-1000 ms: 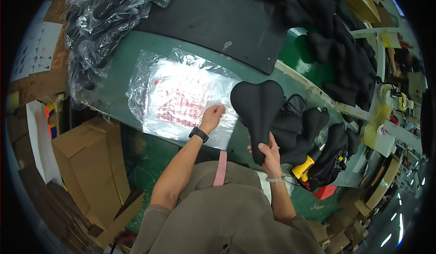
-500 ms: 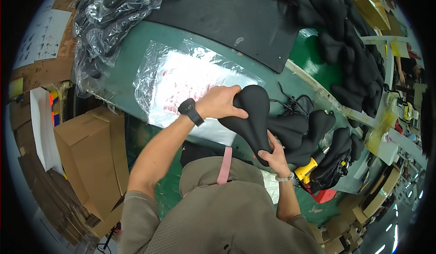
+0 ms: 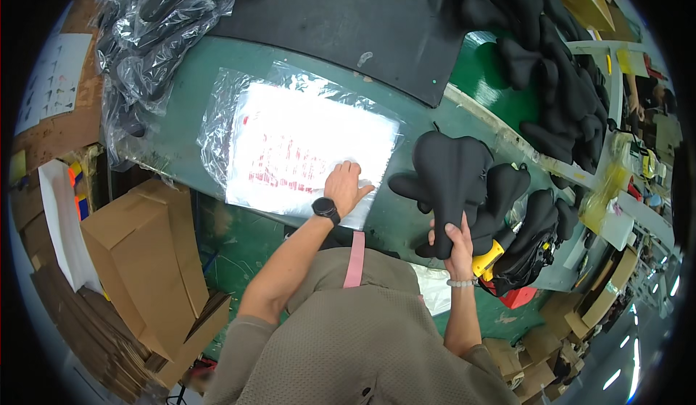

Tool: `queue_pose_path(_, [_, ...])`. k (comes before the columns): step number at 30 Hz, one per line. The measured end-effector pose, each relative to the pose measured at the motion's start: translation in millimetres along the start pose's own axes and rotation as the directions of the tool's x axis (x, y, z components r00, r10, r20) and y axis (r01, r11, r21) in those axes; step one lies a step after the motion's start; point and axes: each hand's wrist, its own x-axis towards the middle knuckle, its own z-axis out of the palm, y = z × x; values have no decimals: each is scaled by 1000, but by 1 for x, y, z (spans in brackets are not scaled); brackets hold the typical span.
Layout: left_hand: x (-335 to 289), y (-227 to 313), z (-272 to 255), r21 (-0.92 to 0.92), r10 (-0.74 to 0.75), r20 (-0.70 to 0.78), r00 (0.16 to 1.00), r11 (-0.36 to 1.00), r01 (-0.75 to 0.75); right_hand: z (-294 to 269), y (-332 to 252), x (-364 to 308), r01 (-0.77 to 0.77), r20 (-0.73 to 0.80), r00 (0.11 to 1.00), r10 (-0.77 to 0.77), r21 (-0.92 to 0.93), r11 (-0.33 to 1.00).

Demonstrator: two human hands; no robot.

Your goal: The recorder is picking up bicycle seats from a pile and placing them into individual plastic bags at a manufacturing workbench.

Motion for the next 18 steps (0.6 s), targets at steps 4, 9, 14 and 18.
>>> queue_pose_path(4, [-4, -19, 17, -18, 84, -29, 996, 996, -84, -1, 6, 3, 2, -22, 1000, -4, -62, 998])
queue_pose_path(9, [-5, -27, 6, -220, 8, 157, 988, 975, 28, 19, 25, -3, 94, -63, 989, -135, -438, 894])
queue_pose_path(14, [3, -28, 4, -294, -71, 260, 963, 944, 148, 43, 36, -2, 272, 105, 951, -291, -730, 627])
queue_pose_path(18, [1, -57, 14, -424, -236, 308, 922, 833, 355, 47, 62, 16, 368, 233, 916, -328, -813, 452])
